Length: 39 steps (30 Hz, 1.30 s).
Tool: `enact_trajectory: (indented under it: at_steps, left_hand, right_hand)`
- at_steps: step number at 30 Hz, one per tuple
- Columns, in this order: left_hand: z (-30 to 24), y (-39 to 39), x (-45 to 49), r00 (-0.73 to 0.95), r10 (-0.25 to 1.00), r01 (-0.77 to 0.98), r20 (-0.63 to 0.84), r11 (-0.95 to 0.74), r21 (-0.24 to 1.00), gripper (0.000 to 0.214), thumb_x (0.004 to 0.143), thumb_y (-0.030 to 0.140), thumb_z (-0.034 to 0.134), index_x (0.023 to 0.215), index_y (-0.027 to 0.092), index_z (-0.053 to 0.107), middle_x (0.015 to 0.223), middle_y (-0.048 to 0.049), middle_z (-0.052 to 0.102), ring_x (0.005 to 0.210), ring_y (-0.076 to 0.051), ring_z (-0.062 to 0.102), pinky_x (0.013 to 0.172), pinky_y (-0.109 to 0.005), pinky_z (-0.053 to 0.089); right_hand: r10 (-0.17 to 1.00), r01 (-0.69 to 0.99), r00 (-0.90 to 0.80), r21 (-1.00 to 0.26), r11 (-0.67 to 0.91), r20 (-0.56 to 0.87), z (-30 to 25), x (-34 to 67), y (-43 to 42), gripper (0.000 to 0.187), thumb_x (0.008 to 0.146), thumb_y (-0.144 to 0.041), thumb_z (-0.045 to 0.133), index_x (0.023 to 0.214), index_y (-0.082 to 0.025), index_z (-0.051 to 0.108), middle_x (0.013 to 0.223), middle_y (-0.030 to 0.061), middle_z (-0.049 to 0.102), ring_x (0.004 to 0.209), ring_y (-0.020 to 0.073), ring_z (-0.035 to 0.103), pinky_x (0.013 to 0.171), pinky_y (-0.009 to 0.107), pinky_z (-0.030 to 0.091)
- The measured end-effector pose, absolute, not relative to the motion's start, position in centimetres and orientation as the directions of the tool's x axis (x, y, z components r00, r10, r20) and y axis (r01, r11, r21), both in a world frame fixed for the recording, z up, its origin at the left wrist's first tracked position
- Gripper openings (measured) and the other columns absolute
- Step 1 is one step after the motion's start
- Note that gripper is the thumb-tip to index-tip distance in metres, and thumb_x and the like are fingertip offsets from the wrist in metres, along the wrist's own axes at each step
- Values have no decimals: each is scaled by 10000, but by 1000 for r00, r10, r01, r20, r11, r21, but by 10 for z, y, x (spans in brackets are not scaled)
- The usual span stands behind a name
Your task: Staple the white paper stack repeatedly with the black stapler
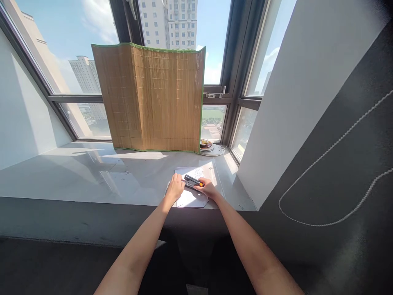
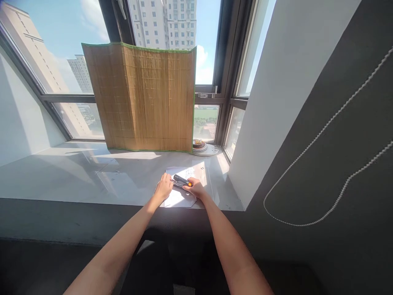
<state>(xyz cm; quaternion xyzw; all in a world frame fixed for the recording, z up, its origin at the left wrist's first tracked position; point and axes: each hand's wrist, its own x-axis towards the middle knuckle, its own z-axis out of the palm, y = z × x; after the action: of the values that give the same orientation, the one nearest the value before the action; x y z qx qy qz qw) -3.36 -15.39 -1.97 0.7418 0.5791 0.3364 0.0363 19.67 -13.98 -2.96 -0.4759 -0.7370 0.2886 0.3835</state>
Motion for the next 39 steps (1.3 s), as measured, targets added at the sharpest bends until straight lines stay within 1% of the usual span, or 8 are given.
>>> enact_trajectory:
  at_steps: [6,11,15,19,27,31,34,39]
  left_hand:
    - [-23,-154,-37,212,844,799,493,-440,410,374,1092,139,380,1220,200,725,1230,-159,703,1160,-291,669,1019,-400,536]
    - [-21,-154,-36,227,847,826,481,-429,366,432,1059,97,438,1380,227,699,1308,-146,749,1268,-312,676,1097,-461,511]
    - [-21,-153,-36,262,844,809,468,-456,370,435,1007,25,475,1303,226,722,1228,-133,800,1199,-296,733,1091,-451,521]
    - [-18,-155,-36,229,863,791,451,-435,430,314,1007,53,545,1207,207,733,1138,-127,823,1084,-289,774,1034,-440,552]
    - [-15,-156,-41,157,904,554,398,-414,722,193,934,123,636,966,230,793,1030,-60,858,1013,-234,812,970,-356,612]
    - [-18,-151,-45,150,927,392,344,-375,840,124,900,207,697,916,209,820,994,-84,864,976,-255,824,950,-385,640]
    - [-20,-148,-48,134,940,363,315,-342,867,97,851,265,762,876,199,828,970,-101,860,956,-277,821,933,-406,644]
    - [-29,-142,-51,169,921,347,351,-388,854,187,865,343,728,907,192,830,964,-92,852,945,-276,802,906,-400,626]
  right_hand:
    - [925,477,-244,-795,375,290,-28,200,-140,322,793,-431,761,665,-249,528,751,-36,525,750,168,502,729,310,415]
    - [905,424,-288,-806,413,313,-25,205,-141,211,821,-376,741,713,-224,641,867,-16,601,814,173,570,809,319,472]
    - [903,397,-283,-817,418,324,-22,205,-142,104,838,-336,717,818,-234,711,938,-7,638,905,192,609,907,342,497]
    - [912,381,-276,-836,394,304,-22,205,-141,125,820,-349,710,855,-231,730,949,0,641,917,199,607,924,352,497]
    - [946,314,-219,-900,301,240,-30,207,-135,262,760,-372,703,958,-217,777,1019,33,691,915,195,600,888,325,507]
    - [951,234,-207,-932,276,230,-32,208,-134,275,722,-379,732,929,-207,790,981,30,672,907,199,595,870,329,503]
    - [953,203,-206,-943,265,223,-32,208,-134,296,705,-385,740,928,-199,799,976,34,671,889,200,607,825,325,504]
    - [959,153,-190,-959,239,209,-31,208,-135,300,702,-405,752,919,-202,799,998,46,699,885,201,620,793,317,502]
